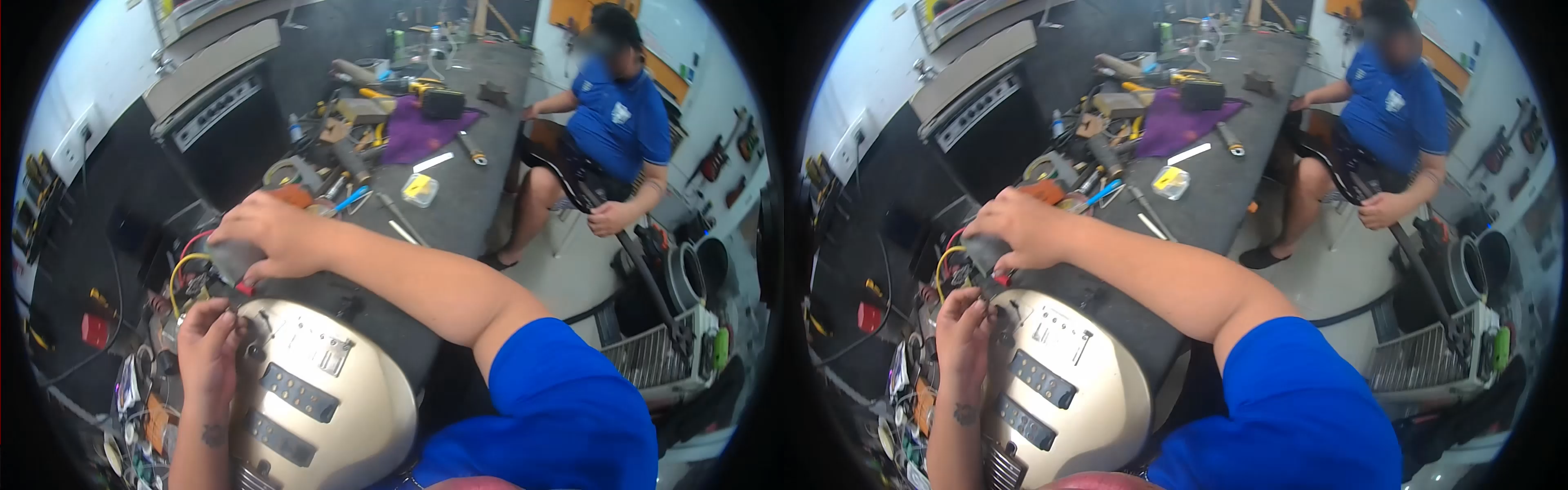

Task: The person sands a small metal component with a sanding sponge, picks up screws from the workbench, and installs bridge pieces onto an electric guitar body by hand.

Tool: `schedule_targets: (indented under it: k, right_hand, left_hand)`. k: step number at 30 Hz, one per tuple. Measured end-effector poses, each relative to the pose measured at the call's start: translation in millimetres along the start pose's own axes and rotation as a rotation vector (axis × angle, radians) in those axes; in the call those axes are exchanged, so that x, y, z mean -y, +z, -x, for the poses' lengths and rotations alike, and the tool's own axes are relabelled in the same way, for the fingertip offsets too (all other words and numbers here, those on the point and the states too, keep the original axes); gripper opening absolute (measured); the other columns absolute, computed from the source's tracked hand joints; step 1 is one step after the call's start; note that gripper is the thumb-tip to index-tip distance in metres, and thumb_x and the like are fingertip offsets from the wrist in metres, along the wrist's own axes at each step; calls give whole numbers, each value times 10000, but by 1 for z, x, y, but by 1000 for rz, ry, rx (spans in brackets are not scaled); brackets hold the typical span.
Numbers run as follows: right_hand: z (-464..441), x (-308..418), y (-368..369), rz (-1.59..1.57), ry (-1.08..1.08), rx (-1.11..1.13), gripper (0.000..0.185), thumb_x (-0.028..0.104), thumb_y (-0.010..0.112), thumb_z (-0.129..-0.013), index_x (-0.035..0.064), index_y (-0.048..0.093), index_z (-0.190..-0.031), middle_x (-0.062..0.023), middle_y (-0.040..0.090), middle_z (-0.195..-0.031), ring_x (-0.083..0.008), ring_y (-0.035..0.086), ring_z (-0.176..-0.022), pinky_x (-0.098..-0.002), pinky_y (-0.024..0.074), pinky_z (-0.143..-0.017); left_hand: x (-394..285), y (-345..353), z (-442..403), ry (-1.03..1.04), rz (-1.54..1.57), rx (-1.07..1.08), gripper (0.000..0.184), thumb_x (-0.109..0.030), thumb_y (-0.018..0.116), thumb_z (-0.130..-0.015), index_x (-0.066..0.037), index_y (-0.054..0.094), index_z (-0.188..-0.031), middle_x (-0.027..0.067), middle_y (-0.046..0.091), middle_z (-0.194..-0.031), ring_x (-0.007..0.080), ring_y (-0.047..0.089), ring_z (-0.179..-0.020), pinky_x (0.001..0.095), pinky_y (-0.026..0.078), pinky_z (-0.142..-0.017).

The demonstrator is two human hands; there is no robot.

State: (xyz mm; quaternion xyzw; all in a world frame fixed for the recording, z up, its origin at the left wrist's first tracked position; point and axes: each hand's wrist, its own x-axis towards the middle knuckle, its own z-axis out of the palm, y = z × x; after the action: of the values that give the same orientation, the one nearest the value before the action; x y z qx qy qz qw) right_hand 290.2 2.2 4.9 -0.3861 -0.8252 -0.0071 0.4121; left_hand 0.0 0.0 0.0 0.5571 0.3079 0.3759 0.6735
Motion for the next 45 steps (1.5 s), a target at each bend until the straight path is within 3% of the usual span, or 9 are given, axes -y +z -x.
schedule_targets:
  k: [2,3,10,16,28,32,35,39,45]
  right_hand:
    - [-20,-3,10,-55,-37,-85,761,296,985,-772,140,709,-1465,-98,710,-1435,-376,572,-1398,-493,439,-1229]
    - [35,9,-24,-50,-2,61,760,294,986,-771,137,711,-1461,-97,712,-1431,-376,575,-1384,-494,443,-1222]
    - [9,52,-29,-288,-181,12,766,248,1017,-713,155,757,-1427,-93,723,-1405,-371,585,-1329,-490,502,-1157]
    - [8,37,-29,-130,-166,39,737,239,1016,-696,155,781,-1390,-91,733,-1397,-377,587,-1341,-496,509,-1161]
    - [5,29,-36,-170,-156,-61,728,204,1032,-657,166,806,-1348,-71,763,-1379,-333,623,-1351,-487,499,-1189]
    - [7,43,-19,-290,-276,106,720,227,1035,-648,195,826,-1336,-61,765,-1379,-328,615,-1350,-478,520,-1161]
    - [10,21,-38,-13,-14,57,725,216,1032,-654,205,825,-1348,-61,757,-1389,-319,612,-1358,-477,512,-1170]
    - [7,46,-27,-393,-219,79,714,200,1019,-672,203,821,-1358,-65,750,-1397,-342,593,-1358,-476,498,-1188]
    - [8,22,-40,-129,-73,76,711,207,1007,-682,182,807,-1364,-81,739,-1435,-326,603,-1371,-484,475,-1208]
  left_hand:
    - [-21,-10,-12,29,-47,-38,201,-4,722,-1068,-22,681,-1264,83,722,-1102,198,725,-992,336,603,-885]
    - [36,38,14,-8,137,-52,199,-4,723,-1068,-26,680,-1261,82,725,-1110,192,723,-990,334,603,-884]
    - [14,1,4,68,185,-67,205,-68,709,-1093,-63,670,-1294,86,758,-1234,187,750,-1073,332,627,-986]
    - [15,-12,5,50,224,-1,220,-39,726,-1077,-73,690,-1291,93,764,-1282,180,750,-1111,322,621,-997]
    - [19,-9,6,57,185,-50,197,-33,789,-1045,-67,725,-1228,87,781,-1206,169,736,-1020,311,615,-956]
    - [12,10,9,77,174,-74,187,-32,784,-1048,-68,728,-1223,99,786,-1188,172,736,-999,310,618,-942]
    - [18,-6,6,53,152,-32,194,-26,791,-1040,-70,728,-1219,91,787,-1199,176,745,-1009,314,628,-936]
    - [4,25,11,53,162,-119,188,-27,788,-1041,-62,726,-1214,96,784,-1210,173,744,-1013,307,630,-922]
    - [14,0,7,32,132,-25,152,-14,763,-1053,-56,724,-1194,75,777,-1175,191,750,-1036,324,623,-938]
